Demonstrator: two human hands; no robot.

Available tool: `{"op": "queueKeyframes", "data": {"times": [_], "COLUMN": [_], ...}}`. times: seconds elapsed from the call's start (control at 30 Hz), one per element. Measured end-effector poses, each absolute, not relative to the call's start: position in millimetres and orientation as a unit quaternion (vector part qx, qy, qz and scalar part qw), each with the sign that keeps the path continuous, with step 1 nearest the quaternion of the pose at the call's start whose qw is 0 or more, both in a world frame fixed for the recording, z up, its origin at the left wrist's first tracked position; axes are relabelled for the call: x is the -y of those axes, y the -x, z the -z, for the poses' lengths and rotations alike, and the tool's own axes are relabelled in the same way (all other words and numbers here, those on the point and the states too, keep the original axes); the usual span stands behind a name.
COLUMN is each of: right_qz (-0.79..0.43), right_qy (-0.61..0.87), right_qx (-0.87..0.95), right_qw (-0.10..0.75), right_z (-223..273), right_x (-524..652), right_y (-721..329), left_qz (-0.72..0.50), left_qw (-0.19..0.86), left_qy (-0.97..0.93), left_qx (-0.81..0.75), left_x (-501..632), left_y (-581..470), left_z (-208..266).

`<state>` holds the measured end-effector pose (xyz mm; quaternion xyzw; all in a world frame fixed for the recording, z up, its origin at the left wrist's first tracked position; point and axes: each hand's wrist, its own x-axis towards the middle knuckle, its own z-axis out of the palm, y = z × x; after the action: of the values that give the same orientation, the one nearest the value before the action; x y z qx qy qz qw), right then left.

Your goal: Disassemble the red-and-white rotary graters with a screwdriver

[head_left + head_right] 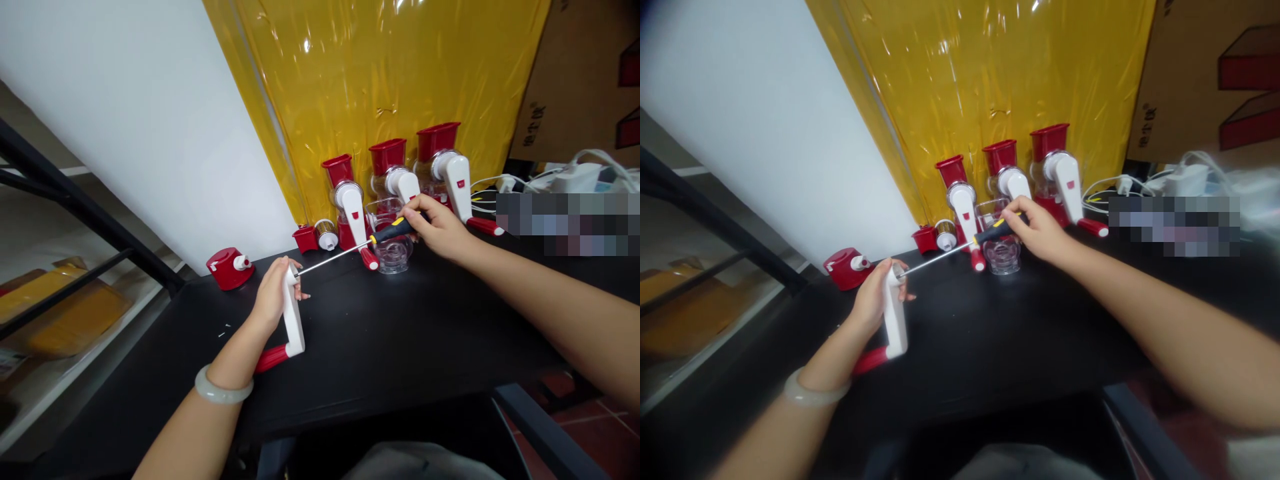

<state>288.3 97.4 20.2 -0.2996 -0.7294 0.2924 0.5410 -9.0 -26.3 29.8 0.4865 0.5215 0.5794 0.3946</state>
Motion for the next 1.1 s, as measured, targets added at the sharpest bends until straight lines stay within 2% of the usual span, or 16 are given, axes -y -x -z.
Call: {"op": "queueKeyframes", "data": {"times": [0.13, 0.6, 0.83, 1.1], "right_qz": [-0.267, -0.282, -0.271, -0.191], "right_qy": [0.301, 0.268, 0.326, 0.388], "right_qx": [0.717, 0.718, 0.735, 0.760], "right_qw": [0.570, 0.576, 0.529, 0.485], "right_z": [-23.8, -20.1, -22.6, -25.5], "right_x": [-95.1, -94.8, -89.0, -88.2], "right_y": [-288.2, -289.6, -290.2, -289.2], "left_qz": [-0.575, -0.580, -0.577, -0.581], "left_qw": [0.395, 0.402, 0.390, 0.376], "left_qy": [-0.490, -0.483, -0.490, -0.496], "left_qx": [-0.523, -0.519, -0.524, -0.524], "left_x": [25.7, 23.6, 24.8, 26.1], "left_y": [8.6, 10.0, 8.5, 7.4], "left_z": [-28.1, -25.4, -24.4, -26.4]}}
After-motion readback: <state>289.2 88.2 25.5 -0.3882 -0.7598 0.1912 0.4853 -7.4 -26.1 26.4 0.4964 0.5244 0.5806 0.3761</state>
